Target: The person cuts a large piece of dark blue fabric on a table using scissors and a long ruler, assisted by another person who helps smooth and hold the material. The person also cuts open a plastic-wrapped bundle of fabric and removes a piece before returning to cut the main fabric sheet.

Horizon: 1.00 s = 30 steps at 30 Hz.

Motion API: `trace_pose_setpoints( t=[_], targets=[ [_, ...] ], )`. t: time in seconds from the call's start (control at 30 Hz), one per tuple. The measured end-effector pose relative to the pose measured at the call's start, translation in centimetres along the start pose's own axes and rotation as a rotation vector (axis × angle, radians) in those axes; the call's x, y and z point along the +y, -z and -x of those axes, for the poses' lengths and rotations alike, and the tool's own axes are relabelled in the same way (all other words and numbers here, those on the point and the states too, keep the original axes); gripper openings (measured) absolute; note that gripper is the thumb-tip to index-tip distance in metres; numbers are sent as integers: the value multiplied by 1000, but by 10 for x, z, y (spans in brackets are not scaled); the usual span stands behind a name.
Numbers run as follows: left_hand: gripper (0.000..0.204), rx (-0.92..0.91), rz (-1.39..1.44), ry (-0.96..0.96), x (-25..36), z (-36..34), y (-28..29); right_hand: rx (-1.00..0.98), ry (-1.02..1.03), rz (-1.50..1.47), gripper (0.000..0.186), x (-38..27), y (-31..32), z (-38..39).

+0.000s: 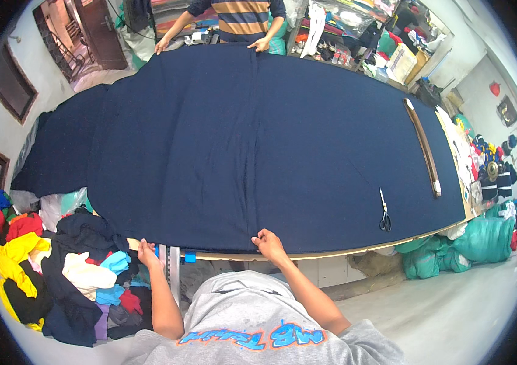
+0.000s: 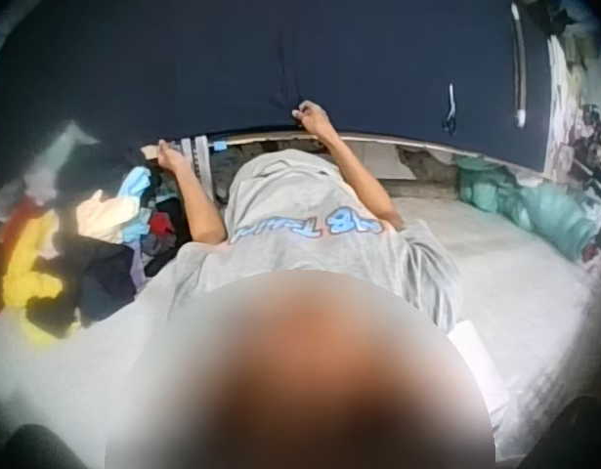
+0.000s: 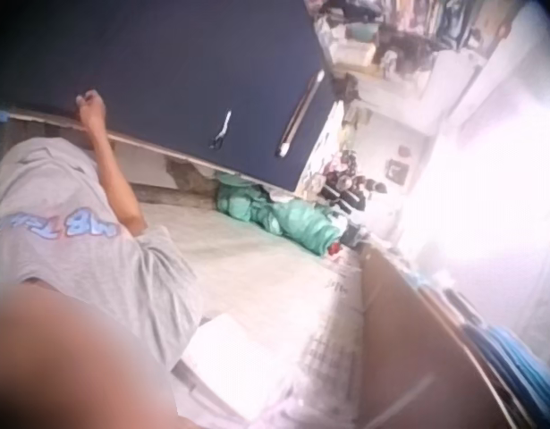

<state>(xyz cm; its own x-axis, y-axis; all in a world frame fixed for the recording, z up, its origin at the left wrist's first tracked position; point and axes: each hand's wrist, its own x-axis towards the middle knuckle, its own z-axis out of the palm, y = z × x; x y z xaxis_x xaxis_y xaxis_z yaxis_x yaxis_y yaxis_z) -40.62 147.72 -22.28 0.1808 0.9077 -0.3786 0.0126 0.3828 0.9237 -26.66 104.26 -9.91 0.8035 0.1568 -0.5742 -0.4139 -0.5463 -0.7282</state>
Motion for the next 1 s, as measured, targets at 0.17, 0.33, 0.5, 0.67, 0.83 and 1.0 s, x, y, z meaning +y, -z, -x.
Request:
trace_pose_setpoints(
  t=[0.17,0.33,0.5,0.67,0.83,1.0],
  targets=[
    [31,193,-500,-295,24,32,-22,14,-17,135,26,9,-9,-4],
    [28,-388,-96,-257,139,148,-117,63,60,244,31,37,-9,-9],
    [41,-1209,397,-505,295,322,-157,11,23,280,34,31,-8,-4],
    [53,-1862,724,-663,373,425,-157,44,8,314,34,39,3,5],
    [45,-1936,1127,-636,381,478,-177,-99,70,172,31,40,8,7],
    [37,-1793,1067,-525,372,526,-172,-184,84,173,26,45,40,12]
  ],
)
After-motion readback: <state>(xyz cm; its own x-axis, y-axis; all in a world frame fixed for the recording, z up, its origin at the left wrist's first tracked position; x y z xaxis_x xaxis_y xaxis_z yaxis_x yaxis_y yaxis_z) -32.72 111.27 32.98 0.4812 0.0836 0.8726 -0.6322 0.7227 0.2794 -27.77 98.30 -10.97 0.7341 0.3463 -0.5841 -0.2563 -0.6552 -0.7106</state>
